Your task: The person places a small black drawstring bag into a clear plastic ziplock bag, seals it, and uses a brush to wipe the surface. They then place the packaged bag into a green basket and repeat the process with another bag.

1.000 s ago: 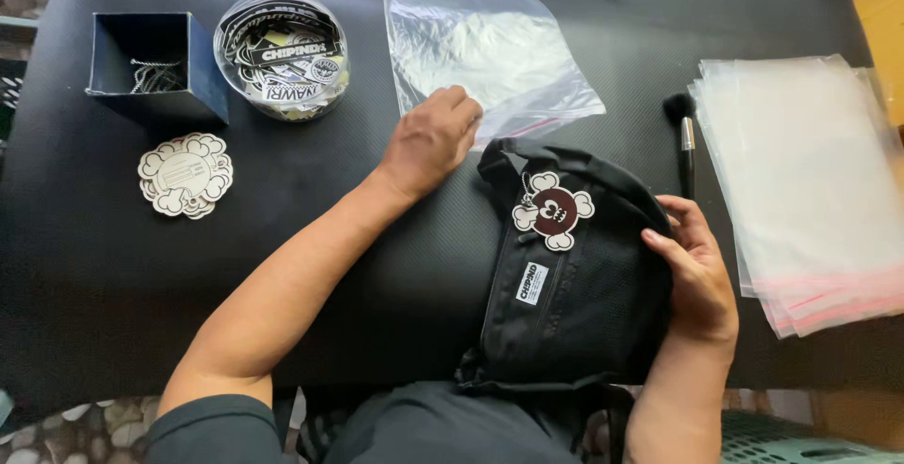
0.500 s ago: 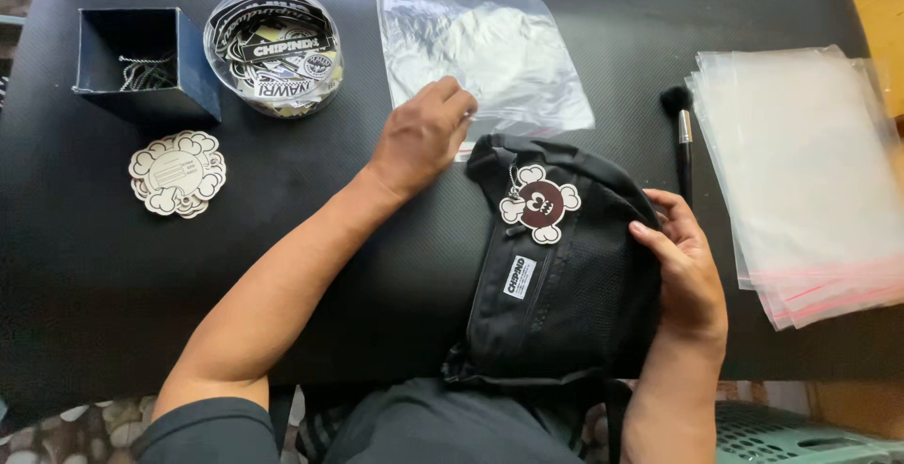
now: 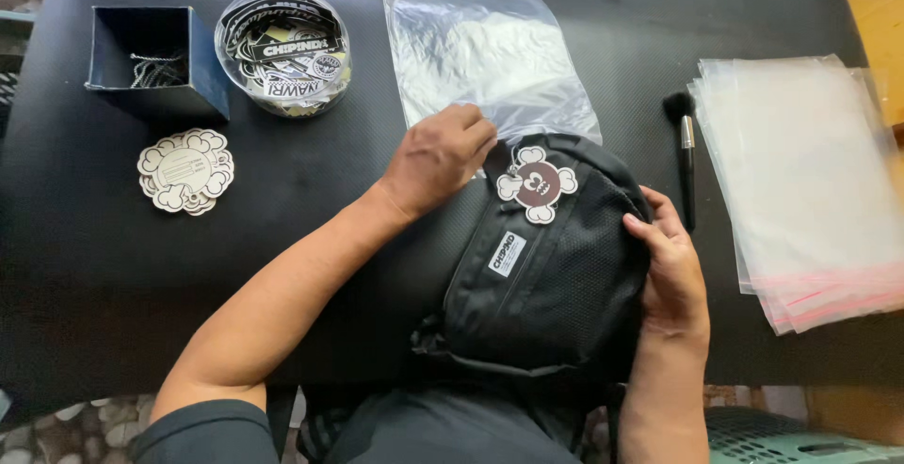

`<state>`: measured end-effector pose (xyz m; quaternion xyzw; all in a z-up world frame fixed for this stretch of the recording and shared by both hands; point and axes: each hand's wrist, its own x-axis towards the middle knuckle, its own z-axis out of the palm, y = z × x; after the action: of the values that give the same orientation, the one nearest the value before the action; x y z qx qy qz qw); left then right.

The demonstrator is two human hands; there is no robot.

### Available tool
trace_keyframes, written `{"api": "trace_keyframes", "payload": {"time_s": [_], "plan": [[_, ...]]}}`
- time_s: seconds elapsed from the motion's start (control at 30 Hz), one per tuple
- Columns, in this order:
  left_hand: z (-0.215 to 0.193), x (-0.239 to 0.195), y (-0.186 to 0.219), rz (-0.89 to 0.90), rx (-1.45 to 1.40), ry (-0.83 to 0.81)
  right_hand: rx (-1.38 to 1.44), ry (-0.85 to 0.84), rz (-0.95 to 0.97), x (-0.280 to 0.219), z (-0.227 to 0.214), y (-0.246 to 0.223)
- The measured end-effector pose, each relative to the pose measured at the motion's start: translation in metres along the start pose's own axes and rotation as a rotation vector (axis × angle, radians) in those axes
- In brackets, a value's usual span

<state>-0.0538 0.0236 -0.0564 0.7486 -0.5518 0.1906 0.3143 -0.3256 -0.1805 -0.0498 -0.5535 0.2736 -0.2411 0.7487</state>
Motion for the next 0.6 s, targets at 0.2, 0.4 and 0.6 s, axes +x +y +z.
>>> {"api": "trace_keyframes", "payload": {"time_s": [0.2, 0.4, 0.6], "plan": [[-0.009, 0.002, 0.001, 0.073, -0.005, 0.004, 0.002, 0.066, 0.062, 0.014, 0.006, 0.031], [-0.017, 0.005, 0.003, 0.096, -0.004, 0.006, -0.011, 0.086, 0.028, 0.013, -0.016, 0.049], [-0.006, 0.002, 0.006, 0.145, 0.082, 0.022, -0.884, 0.066, -0.18, -0.014, 0.033, 0.005]]}}
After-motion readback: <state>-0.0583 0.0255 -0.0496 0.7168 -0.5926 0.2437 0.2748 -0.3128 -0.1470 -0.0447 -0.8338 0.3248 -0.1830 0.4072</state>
